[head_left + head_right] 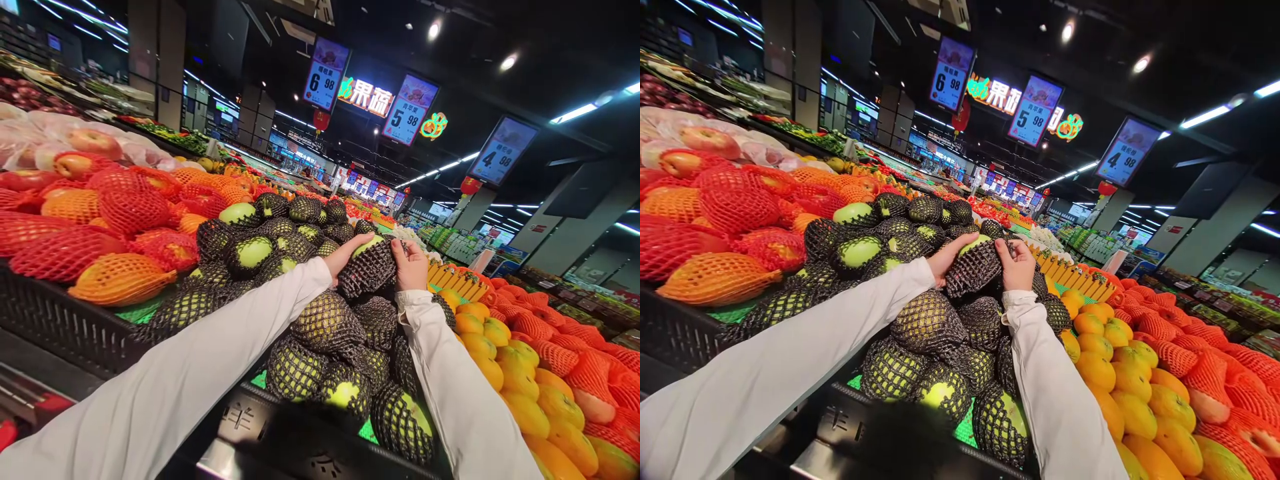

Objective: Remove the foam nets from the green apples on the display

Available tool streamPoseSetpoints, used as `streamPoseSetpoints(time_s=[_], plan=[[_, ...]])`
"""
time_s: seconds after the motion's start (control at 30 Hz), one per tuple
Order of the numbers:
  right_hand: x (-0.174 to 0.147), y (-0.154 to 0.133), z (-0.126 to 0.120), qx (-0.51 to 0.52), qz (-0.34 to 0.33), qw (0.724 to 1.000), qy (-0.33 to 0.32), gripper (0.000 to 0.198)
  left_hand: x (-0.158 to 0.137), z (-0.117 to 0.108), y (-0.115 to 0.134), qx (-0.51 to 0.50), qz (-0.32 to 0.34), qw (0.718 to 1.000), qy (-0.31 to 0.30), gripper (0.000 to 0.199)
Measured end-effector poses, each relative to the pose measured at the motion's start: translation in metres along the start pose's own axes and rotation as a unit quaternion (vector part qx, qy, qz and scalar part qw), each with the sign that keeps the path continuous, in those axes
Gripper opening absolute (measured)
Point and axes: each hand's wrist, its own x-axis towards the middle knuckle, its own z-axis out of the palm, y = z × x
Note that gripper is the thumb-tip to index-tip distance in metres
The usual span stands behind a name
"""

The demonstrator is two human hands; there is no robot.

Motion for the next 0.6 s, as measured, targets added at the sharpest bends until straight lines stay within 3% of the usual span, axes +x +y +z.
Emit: streamPoseSetpoints(time_s=[0.2,0.27,0.43,0.5,0.6], plan=[[0.001,-0.002,0.0,-0.03,-0.028,0.999,0.018,0.061,-0.005,0.003,-0.002,0.005,-0.027,0.999,-0.026,0.045],[0.002,0.001,-0.001,-0.021,0.006,1.0,-0.008,0.061,-0.006,0.004,-0.002,0.003,-0.018,1.0,-0.017,0.046],[0.008,0.013,-0.008,0.03,0.18,0.978,-0.097,0.05,-0.009,0.002,-0.002,0.042,-0.03,0.999,0.015,0.048],[0.01,0.013,-0.01,0.027,0.199,0.976,-0.089,0.045,-0.01,0.001,-0.003,0.066,-0.049,0.997,0.004,0.04],[0.009,0.012,-0.011,0.025,0.176,0.982,-0.064,0.046,-0.01,-0.001,-0.004,0.081,-0.059,0.995,0.0,0.034]])
